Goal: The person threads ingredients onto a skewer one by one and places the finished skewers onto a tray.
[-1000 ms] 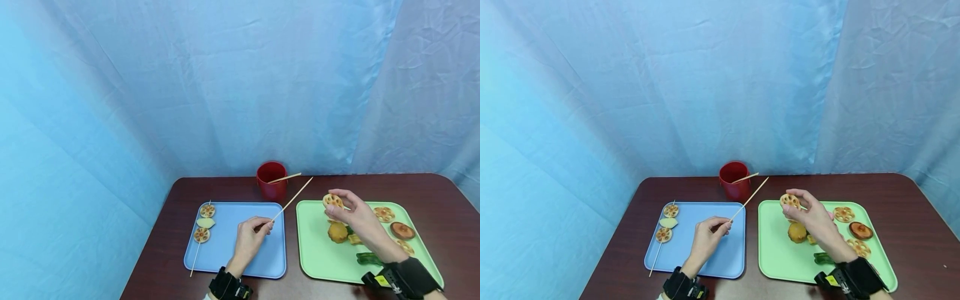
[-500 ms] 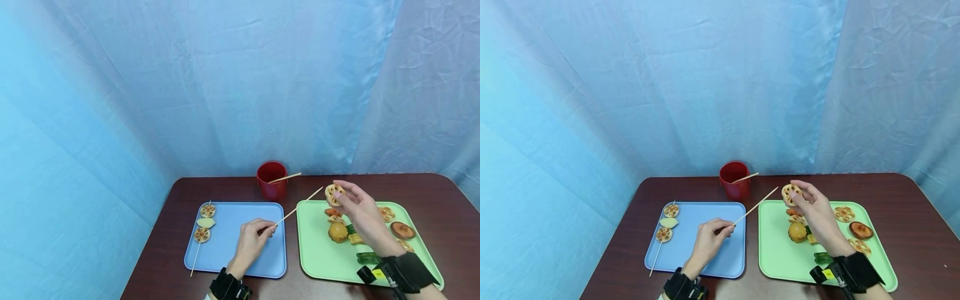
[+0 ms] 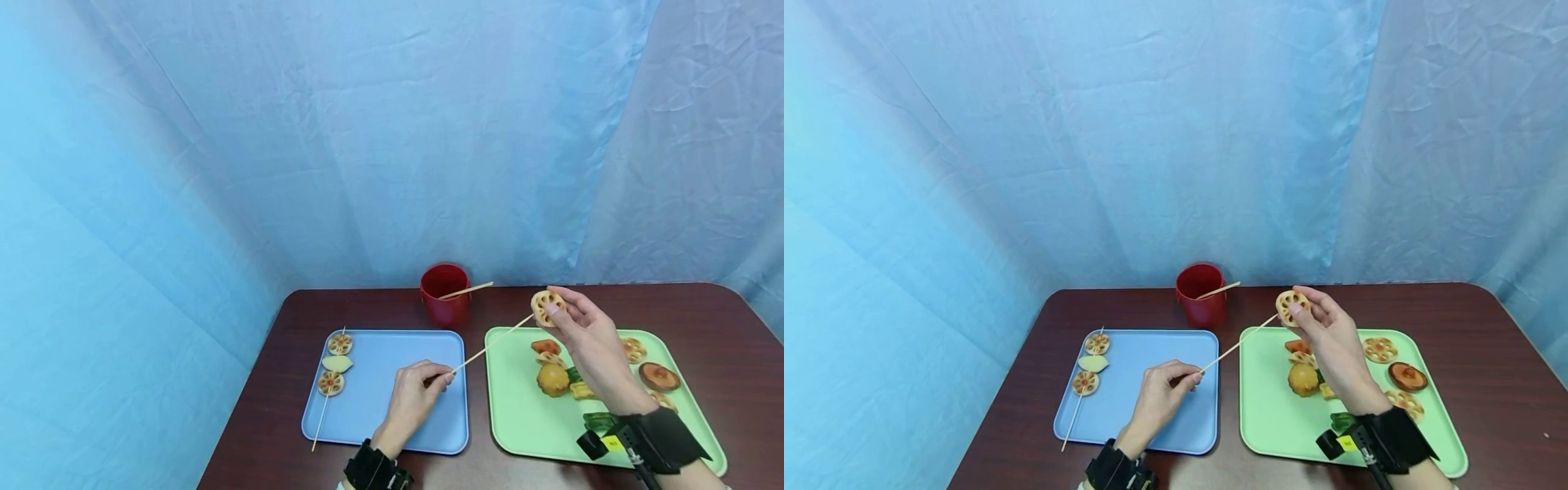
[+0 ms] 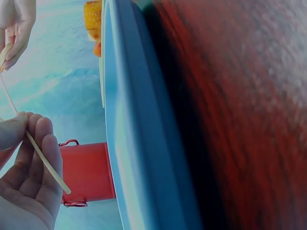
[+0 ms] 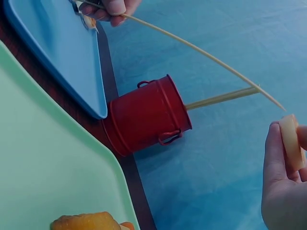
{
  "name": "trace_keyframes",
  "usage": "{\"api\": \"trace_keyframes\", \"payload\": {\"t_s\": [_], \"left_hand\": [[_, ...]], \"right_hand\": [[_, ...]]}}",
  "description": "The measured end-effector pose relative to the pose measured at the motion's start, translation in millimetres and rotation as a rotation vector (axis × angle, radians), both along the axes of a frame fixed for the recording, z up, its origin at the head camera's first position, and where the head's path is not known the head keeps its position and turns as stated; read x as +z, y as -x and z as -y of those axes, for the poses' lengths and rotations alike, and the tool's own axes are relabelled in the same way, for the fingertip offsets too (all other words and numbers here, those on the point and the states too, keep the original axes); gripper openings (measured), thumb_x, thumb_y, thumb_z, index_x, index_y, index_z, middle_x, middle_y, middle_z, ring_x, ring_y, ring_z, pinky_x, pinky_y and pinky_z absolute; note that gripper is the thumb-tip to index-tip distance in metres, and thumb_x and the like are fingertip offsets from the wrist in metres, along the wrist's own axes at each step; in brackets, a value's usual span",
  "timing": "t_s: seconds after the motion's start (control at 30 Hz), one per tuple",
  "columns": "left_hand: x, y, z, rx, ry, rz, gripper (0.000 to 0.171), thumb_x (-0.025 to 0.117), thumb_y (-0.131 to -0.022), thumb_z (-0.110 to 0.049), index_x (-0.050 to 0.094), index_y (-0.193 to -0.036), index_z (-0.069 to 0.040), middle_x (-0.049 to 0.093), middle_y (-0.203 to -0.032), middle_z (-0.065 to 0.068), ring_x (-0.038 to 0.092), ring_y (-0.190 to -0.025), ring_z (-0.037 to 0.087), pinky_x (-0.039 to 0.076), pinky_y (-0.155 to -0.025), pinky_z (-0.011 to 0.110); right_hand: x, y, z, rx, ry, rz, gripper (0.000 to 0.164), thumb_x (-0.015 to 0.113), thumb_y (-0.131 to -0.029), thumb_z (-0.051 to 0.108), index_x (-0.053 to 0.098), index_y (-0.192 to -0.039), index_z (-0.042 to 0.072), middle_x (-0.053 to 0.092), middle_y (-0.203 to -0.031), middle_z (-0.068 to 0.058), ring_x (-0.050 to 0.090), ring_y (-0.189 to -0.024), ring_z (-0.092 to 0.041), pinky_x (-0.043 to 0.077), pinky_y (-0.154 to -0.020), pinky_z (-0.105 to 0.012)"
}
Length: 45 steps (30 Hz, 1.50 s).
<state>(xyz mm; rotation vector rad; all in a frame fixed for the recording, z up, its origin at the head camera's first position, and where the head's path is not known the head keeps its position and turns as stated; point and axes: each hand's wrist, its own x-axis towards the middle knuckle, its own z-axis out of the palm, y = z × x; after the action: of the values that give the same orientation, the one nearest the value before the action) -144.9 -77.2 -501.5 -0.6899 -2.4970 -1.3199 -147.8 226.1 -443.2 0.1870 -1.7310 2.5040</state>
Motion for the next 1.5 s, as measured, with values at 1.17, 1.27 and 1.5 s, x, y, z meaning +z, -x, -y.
{"api": "trace_keyframes", "payload": {"t_s": [1.17, 1.27, 1.5], "left_hand": [[-4.1, -1.9, 3.3, 0.02, -0.019, -0.024, 0.005, 0.076, -0.094, -0.013, 0.081, -0.093, -0.013, 0.07, -0.078, -0.006, 0.056, -0.067, -0.002, 0.046, -0.06, 0.014], [-3.6, -1.2, 4.2, 0.022, -0.016, -0.02, 0.005, 0.076, -0.094, -0.013, 0.081, -0.093, -0.013, 0.07, -0.078, -0.006, 0.056, -0.067, -0.001, 0.045, -0.059, 0.014], [-1.4, -1.0, 5.7, 0.02, -0.017, -0.015, 0.005, 0.076, -0.094, -0.012, 0.081, -0.093, -0.013, 0.071, -0.079, -0.006, 0.056, -0.067, -0.001, 0.045, -0.059, 0.015]], "right_hand": [[2.8, -1.3, 7.5, -0.187, -0.574, 0.04, 0.053, 0.06, -0.104, 0.041, 0.052, -0.149, 0.012, 0.066, -0.126, 0.009, 0.064, -0.11, 0.0, 0.052, -0.085, -0.017], [2.7, -0.9, 7.2, -0.185, -0.575, 0.043, 0.054, 0.06, -0.104, 0.041, 0.052, -0.149, 0.013, 0.066, -0.126, 0.009, 0.064, -0.11, 0.0, 0.052, -0.085, -0.017], [1.5, -0.3, 6.8, -0.179, -0.57, 0.045, 0.054, 0.059, -0.105, 0.042, 0.052, -0.149, 0.014, 0.065, -0.128, 0.009, 0.063, -0.111, 0.0, 0.052, -0.085, -0.017]]}}
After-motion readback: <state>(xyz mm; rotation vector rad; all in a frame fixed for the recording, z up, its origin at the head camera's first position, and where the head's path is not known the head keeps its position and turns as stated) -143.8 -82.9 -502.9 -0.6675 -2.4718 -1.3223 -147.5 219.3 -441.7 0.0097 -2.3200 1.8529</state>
